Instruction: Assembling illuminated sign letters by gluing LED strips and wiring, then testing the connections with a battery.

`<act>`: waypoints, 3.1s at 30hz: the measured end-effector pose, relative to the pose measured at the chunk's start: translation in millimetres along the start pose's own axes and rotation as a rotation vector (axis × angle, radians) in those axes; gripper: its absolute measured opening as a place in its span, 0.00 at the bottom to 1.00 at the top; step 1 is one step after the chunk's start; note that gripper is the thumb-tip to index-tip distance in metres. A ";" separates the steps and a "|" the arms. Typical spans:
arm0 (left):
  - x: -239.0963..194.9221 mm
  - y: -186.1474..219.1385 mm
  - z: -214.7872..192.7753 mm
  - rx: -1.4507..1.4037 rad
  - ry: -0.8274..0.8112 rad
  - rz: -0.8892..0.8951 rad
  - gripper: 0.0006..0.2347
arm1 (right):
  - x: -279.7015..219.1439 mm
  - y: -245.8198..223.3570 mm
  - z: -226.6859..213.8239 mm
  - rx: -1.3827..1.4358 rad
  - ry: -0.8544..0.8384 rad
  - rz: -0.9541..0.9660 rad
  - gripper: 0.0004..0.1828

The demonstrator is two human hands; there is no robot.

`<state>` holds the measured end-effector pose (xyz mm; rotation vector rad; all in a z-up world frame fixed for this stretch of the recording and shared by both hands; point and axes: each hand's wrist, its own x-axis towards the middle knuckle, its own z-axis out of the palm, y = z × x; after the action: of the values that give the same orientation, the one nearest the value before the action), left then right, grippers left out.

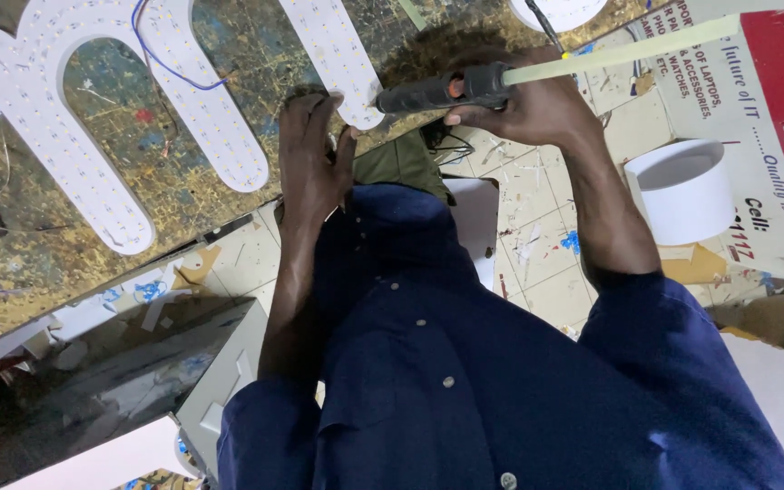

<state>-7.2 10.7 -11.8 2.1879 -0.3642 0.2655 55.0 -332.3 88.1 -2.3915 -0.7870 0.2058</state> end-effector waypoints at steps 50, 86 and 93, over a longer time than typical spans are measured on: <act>2.2 4.4 -0.7 -0.104 0.017 -0.148 0.29 | 4.1 22.1 -3.2 -0.218 -0.080 0.147 0.36; 86.0 -12.5 -40.4 -0.321 0.142 -0.190 0.24 | 93.1 -12.4 13.6 0.317 0.336 0.111 0.21; 85.9 -20.7 -34.1 -0.310 0.093 -0.253 0.24 | 96.2 11.7 28.2 0.275 0.339 0.141 0.22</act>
<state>78.4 35.9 20.2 1.8844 -0.0671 0.1578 129.8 -269.6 62.4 -2.1421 -0.4053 -0.0349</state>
